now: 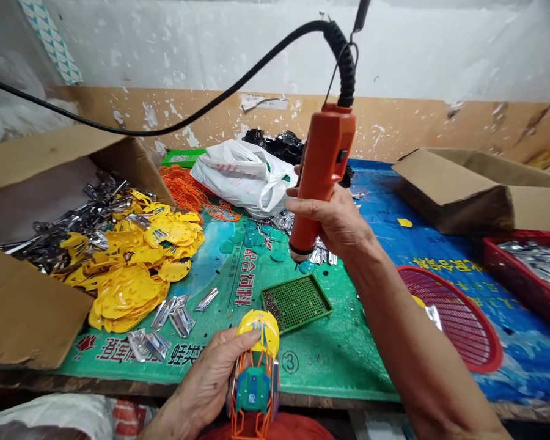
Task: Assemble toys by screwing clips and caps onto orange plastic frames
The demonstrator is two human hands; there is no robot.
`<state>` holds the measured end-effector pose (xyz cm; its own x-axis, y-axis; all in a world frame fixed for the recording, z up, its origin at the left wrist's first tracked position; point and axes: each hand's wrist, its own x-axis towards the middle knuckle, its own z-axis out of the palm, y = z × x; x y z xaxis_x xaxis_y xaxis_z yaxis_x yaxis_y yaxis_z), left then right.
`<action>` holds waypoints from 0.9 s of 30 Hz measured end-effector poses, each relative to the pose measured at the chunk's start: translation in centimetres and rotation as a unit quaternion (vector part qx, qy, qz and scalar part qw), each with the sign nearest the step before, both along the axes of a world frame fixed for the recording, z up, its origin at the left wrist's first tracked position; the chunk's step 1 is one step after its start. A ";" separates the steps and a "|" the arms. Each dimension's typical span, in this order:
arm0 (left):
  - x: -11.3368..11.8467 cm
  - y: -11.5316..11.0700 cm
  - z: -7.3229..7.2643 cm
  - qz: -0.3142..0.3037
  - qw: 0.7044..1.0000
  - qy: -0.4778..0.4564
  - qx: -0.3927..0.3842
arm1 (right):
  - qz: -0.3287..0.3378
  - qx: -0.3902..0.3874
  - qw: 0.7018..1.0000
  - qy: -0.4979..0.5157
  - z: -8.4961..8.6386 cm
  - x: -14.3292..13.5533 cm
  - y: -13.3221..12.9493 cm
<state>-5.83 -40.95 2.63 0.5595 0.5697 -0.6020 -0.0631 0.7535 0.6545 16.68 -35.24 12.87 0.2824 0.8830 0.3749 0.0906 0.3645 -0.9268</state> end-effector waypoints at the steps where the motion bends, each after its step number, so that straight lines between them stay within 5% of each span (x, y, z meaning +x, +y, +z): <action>1: -0.1 0.0 -0.1 0.004 1.000 0.002 -0.007 | -0.011 -0.011 1.000 0.005 -0.1 -0.2 -0.1; 12: -0.5 -0.2 -1.4 0.008 0.999 0.041 0.014 | -0.257 -0.092 0.961 -0.056 -4.5 0.1 -3.3; 27: -0.3 0.1 -0.8 0.060 0.994 0.004 -0.088 | -0.314 -0.037 0.949 0.003 -7.4 -0.1 -2.5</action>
